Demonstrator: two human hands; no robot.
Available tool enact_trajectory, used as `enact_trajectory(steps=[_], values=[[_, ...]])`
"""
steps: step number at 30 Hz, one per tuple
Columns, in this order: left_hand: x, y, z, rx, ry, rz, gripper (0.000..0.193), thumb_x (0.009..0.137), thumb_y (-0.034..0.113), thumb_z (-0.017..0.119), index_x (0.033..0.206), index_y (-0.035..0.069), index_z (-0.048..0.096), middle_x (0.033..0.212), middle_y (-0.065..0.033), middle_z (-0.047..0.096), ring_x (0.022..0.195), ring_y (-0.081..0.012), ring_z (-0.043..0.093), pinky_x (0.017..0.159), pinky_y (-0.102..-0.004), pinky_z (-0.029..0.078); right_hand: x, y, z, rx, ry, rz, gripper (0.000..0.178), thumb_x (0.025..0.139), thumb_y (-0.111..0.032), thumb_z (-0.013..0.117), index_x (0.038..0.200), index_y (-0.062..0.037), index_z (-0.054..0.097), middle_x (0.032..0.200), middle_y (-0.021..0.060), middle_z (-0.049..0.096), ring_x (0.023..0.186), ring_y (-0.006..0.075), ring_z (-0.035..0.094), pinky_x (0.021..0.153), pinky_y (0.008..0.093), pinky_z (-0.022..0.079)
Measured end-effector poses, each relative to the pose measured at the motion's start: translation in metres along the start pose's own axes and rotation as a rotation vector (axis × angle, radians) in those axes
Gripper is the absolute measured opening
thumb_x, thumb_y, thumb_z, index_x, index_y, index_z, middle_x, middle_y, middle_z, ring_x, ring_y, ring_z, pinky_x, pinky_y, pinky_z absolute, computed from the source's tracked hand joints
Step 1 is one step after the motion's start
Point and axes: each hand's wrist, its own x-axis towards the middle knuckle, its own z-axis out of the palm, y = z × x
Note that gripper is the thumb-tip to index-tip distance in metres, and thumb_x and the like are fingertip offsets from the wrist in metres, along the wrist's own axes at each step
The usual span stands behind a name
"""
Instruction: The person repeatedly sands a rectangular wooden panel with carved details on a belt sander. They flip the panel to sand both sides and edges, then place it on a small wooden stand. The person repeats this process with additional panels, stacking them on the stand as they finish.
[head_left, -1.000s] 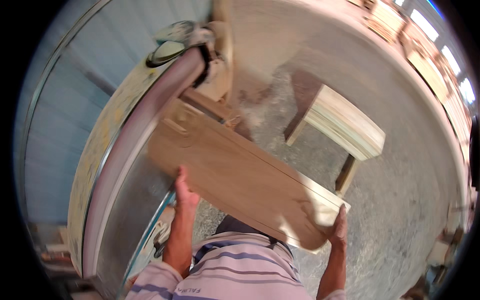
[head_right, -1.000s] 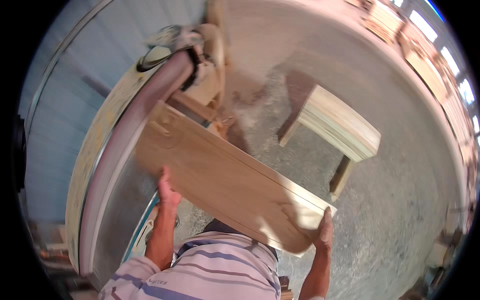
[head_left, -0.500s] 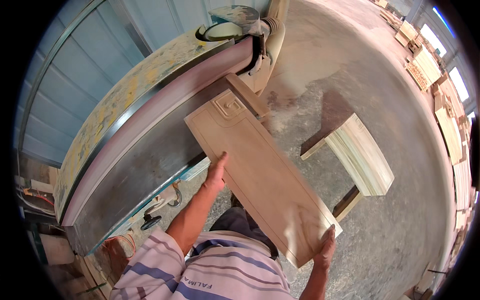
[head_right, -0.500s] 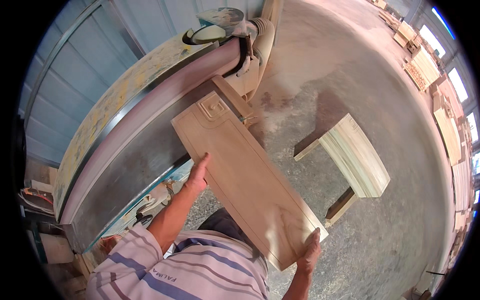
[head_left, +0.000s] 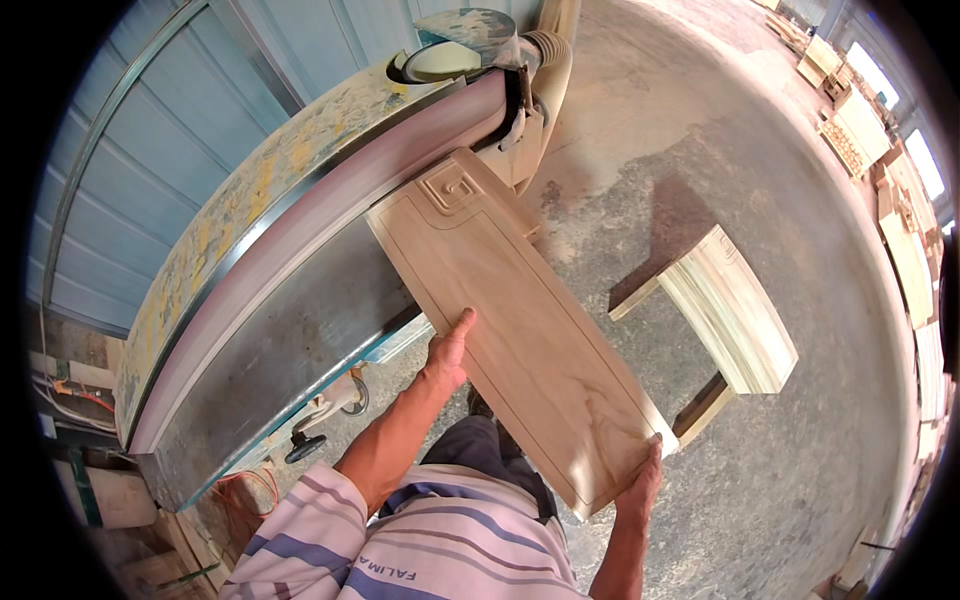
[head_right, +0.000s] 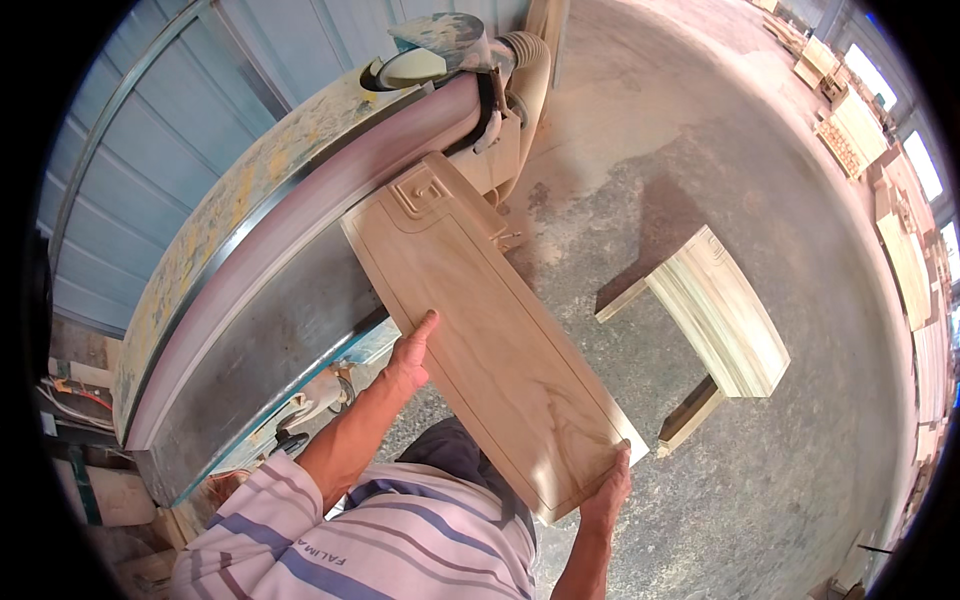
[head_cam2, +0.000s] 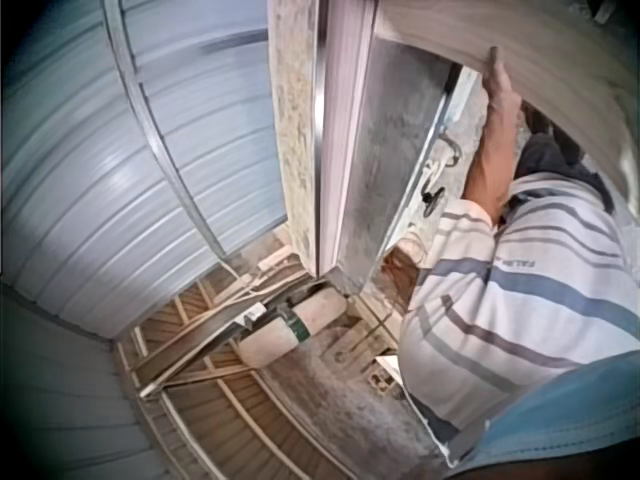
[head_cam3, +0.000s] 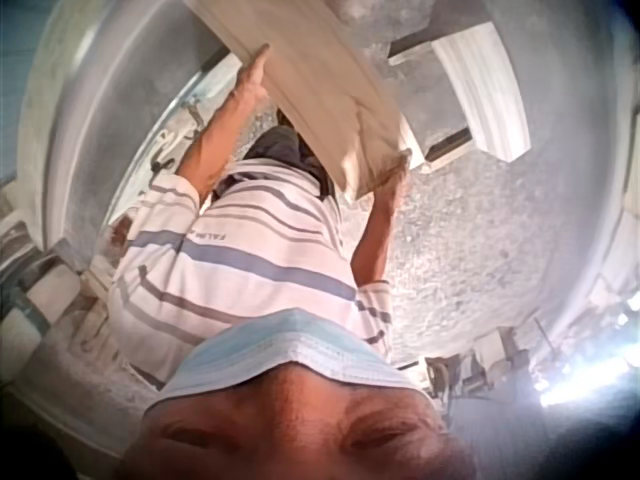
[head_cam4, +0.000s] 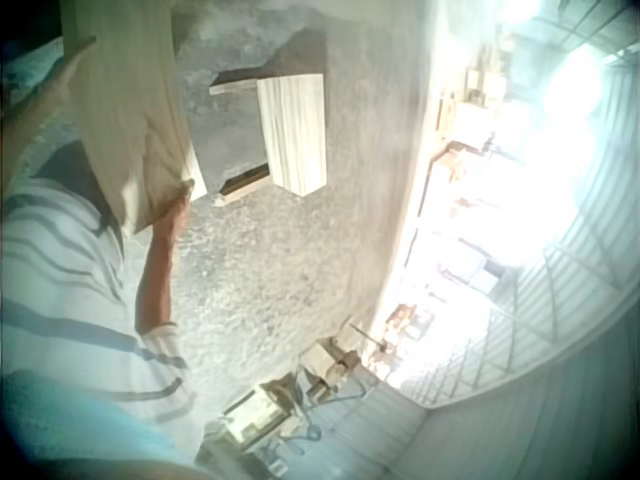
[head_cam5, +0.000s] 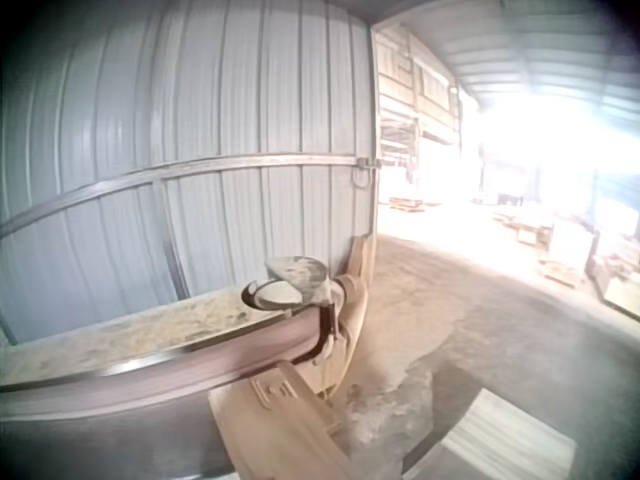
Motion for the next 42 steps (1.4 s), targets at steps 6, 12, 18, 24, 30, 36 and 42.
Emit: enact_trajectory(steps=[6,12,18,24,30,36,42], values=[[0.015,0.004,-0.006,0.003,0.019,-0.032,0.068,0.073,0.035,0.076,0.122,-0.001,0.047,0.118,-0.0146,0.054,0.105,-0.0288,0.055,0.087,-0.0461,0.049,0.000,-0.004,0.022,0.020,-0.003,0.007,0.049,0.096,-0.036,0.037,0.129,0.0001,0.040,0.124,0.0144,0.049,0.112,0.0249,0.052,0.097,0.0375,0.042],[0.023,0.014,-0.007,0.017,0.038,-0.052,0.067,0.073,0.035,0.075,0.124,0.001,0.046,0.120,-0.0134,0.053,0.108,-0.0288,0.054,0.088,-0.0470,0.047,0.006,0.005,0.030,0.006,-0.044,-0.098,0.048,0.096,-0.036,0.038,0.128,-0.0007,0.042,0.124,0.0144,0.050,0.111,0.0269,0.052,0.095,0.0398,0.044],[0.026,0.013,-0.009,0.025,0.023,0.027,0.066,0.073,0.033,0.075,0.123,0.001,0.047,0.119,-0.0125,0.054,0.106,-0.0273,0.055,0.088,-0.0441,0.048,0.013,0.006,0.033,0.053,0.073,0.042,0.047,0.094,-0.035,0.042,0.128,-0.0018,0.043,0.121,0.0129,0.052,0.109,0.0265,0.054,0.094,0.0398,0.045],[0.023,0.017,-0.009,0.002,0.020,-0.002,0.065,0.074,0.033,0.075,0.124,0.002,0.046,0.120,-0.0113,0.053,0.106,-0.0265,0.054,0.088,-0.0431,0.048,0.013,0.011,0.032,0.020,0.137,0.039,0.045,0.092,-0.035,0.046,0.123,-0.0016,0.049,0.119,0.0120,0.053,0.106,0.0254,0.055,0.090,0.0388,0.046],[0.038,0.018,-0.009,0.043,-0.029,0.059,0.071,0.074,0.038,0.073,0.129,0.004,0.043,0.125,-0.0102,0.050,0.112,-0.0267,0.050,0.093,-0.0442,0.043,0.015,0.007,0.043,-0.008,0.050,-0.003,0.047,0.092,-0.038,0.047,0.122,-0.0022,0.050,0.117,0.0106,0.054,0.102,0.0224,0.056,0.086,0.0352,0.048],[0.030,0.017,-0.016,0.027,-0.288,0.064,0.069,0.081,0.044,0.063,0.133,0.005,0.038,0.132,-0.0098,0.045,0.118,-0.0277,0.045,0.099,-0.0442,0.037,0.023,0.034,0.017,-0.014,0.227,-0.226,0.041,0.094,-0.040,0.044,0.106,-0.0044,0.059,0.094,0.0015,0.058,0.082,0.0136,0.054,0.074,0.0286,0.047],[-0.042,0.024,0.052,0.096,-0.528,0.163,0.074,0.079,0.053,0.062,0.133,0.008,0.040,0.131,-0.0074,0.047,0.119,-0.0250,0.044,0.101,-0.0429,0.034,0.003,0.011,-0.014,-0.407,0.505,-0.405,0.055,0.094,-0.049,0.038,0.086,0.0015,0.058,0.074,0.0013,0.055,0.070,0.0128,0.047,0.064,0.0276,0.041]])
